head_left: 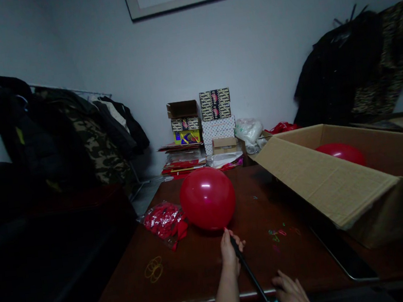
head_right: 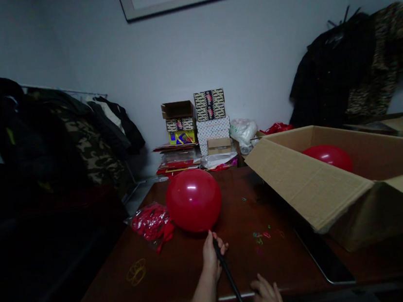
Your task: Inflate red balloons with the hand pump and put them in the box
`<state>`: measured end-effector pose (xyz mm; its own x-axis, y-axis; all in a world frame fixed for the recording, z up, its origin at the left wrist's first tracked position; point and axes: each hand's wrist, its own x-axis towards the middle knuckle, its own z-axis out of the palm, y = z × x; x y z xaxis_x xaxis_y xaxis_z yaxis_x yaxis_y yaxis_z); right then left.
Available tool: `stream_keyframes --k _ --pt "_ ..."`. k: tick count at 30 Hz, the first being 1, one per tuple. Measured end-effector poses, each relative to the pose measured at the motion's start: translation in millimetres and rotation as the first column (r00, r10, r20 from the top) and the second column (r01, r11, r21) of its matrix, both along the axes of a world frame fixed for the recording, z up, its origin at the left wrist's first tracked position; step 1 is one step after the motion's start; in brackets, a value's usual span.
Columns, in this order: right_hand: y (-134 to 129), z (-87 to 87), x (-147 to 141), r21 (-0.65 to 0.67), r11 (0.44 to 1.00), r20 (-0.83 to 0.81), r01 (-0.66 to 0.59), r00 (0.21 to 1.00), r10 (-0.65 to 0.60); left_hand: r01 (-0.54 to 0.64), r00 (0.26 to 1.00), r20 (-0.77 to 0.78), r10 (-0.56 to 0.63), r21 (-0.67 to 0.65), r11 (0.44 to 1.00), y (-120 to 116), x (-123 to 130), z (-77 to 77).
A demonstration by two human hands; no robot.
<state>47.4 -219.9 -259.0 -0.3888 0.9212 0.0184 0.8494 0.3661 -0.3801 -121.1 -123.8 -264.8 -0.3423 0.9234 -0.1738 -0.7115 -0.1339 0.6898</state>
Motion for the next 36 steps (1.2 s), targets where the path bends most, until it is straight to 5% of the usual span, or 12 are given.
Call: stream_keyframes --k 8,17,29,36 --pt "32.2 35.8 -38.2 0.041 0.999 -0.079 0.006 0.997 -0.003 -0.007 1.000 -0.004 0.007 0.003 1.000 3.8 0.3 -2.1" --pt "51.4 38.2 -62.7 0.082 0.995 -0.081 0.055 0.995 -0.049 0.018 0.998 -0.059 -0.018 -0.014 1.000 7.3 -3.7 -4.9" --pt "16.4 31.8 -29.6 0.101 0.995 -0.019 0.014 1.000 -0.012 -0.056 0.996 -0.066 0.057 0.010 0.998 2.2 0.2 -2.6" --pt "-9.6 -1.2 12.3 0.042 0.999 0.043 -0.025 0.999 0.023 -0.045 0.998 -0.050 0.045 0.009 0.999 3.7 -1.4 -3.5"
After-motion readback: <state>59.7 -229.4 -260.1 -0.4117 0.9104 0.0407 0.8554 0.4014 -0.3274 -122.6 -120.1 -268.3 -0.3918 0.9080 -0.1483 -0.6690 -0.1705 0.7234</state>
